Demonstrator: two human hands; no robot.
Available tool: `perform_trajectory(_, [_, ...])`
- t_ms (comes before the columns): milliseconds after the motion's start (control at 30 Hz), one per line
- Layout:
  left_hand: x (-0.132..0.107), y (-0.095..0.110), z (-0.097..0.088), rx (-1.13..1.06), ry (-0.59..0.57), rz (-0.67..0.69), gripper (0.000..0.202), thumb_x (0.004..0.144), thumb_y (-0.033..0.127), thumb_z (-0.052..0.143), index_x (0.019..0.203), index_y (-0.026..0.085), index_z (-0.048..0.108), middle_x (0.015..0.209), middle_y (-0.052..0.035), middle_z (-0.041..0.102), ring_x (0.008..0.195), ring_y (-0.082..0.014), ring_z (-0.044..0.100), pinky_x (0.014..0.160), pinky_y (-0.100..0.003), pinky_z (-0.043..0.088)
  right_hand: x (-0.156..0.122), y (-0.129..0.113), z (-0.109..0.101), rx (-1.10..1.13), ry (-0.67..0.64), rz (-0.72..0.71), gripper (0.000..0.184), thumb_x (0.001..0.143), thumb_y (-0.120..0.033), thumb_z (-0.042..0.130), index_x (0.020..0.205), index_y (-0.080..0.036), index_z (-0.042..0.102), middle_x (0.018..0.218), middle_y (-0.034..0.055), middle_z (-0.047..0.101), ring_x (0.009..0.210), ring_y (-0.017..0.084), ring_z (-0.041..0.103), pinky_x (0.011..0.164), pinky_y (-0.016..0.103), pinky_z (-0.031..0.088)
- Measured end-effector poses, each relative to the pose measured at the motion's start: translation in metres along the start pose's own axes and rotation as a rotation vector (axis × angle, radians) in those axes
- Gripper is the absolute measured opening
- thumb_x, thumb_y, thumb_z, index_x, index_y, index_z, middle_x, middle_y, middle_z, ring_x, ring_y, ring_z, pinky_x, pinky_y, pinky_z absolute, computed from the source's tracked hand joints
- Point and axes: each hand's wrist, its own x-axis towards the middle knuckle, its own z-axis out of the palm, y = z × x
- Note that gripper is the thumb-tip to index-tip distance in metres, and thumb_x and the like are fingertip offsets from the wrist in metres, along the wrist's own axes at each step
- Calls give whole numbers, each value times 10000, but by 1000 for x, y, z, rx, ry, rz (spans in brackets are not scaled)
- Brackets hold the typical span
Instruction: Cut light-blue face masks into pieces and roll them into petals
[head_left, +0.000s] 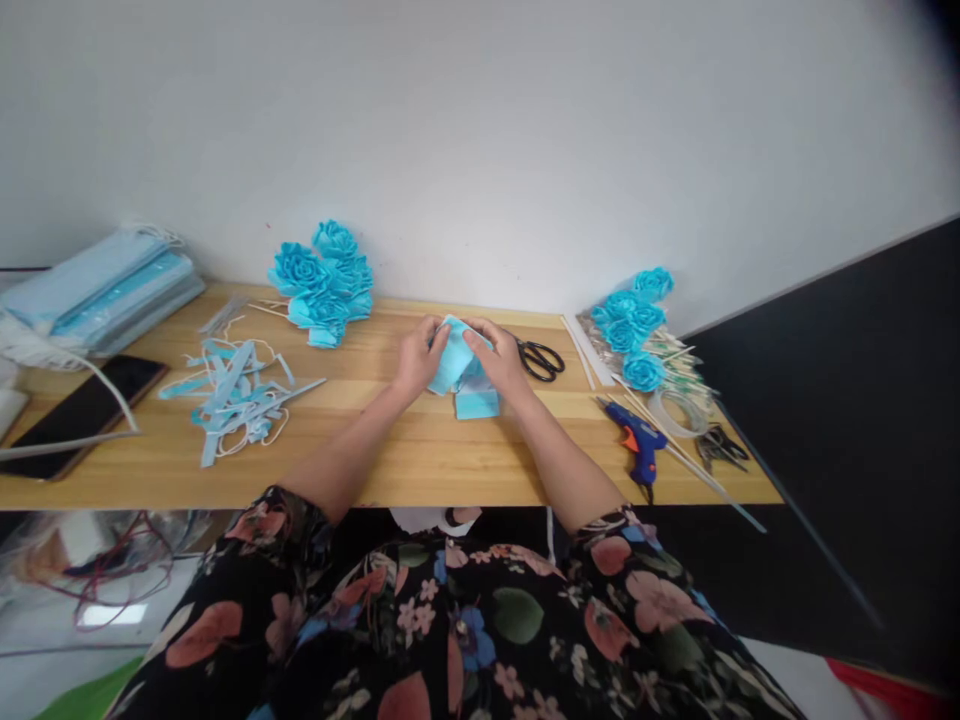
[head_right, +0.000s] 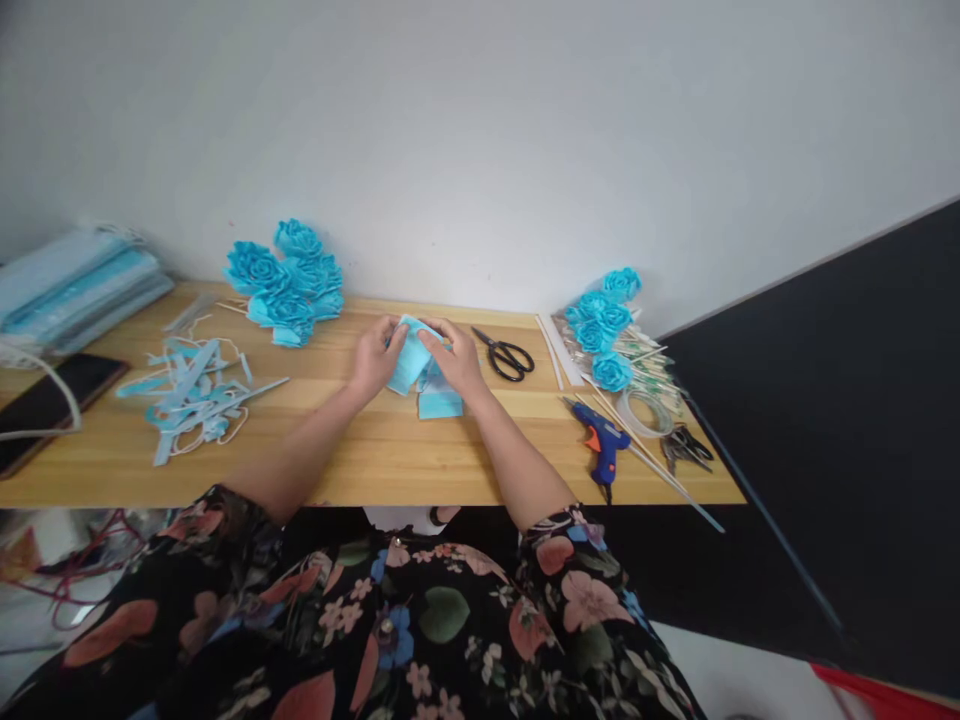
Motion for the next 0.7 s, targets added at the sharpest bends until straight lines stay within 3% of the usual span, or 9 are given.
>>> perform_trajectory(133, [-1,-2,5,-89,-112,3,162,849,335,596,830,174,592,765,-14,636,711,-141,569,663,-253,402,-1,-1,0,-100,74,-39,235,866,-411,602,842,-193,686,797,6,698,781,162,626,761,289,474])
perform_trajectory(300, [2,-4,7,-370,-226,-130,292,750,398,700,885,156,611,825,-22,649,757,-141,589,689,-250,450,-1,-3,-4,-197,91,-176,166,876,-342,597,822,-212,684,820,11,707,799,171,619,808,321,458])
perform_trajectory(467, [0,3,5,-399,-328,-172,308,732,438,709,757,135,654,720,-14,627,677,-132,554,634,-246,432,-1,-3,-6,-242,99,-214,173,872,-354,613,799,-218,691,814,19,709,811,183,620,850,355,455])
perform_trajectory(533, [1,3,3,-411,-254,-216,320,718,447,725,738,135,659,697,-12,627,656,-129,548,606,-240,417,-1,0,-5,-150,114,-137,212,882,-411,599,871,-222,695,862,24,711,844,183,632,841,346,474])
perform_trajectory(600, [4,-1,1,-456,-105,-287,347,709,474,736,747,139,653,677,-8,622,635,-126,542,578,-232,402,0,2,-3,-4,114,-35,306,885,-488,580,1022,-234,680,907,30,710,860,180,643,820,333,496])
perform_trajectory(700, [12,-8,-3,-588,140,-387,395,710,522,732,776,146,632,666,-2,615,623,-121,551,576,-228,410,-1,5,3,144,-8,85,448,878,-581,544,1136,-230,648,906,38,706,834,176,644,803,324,504])
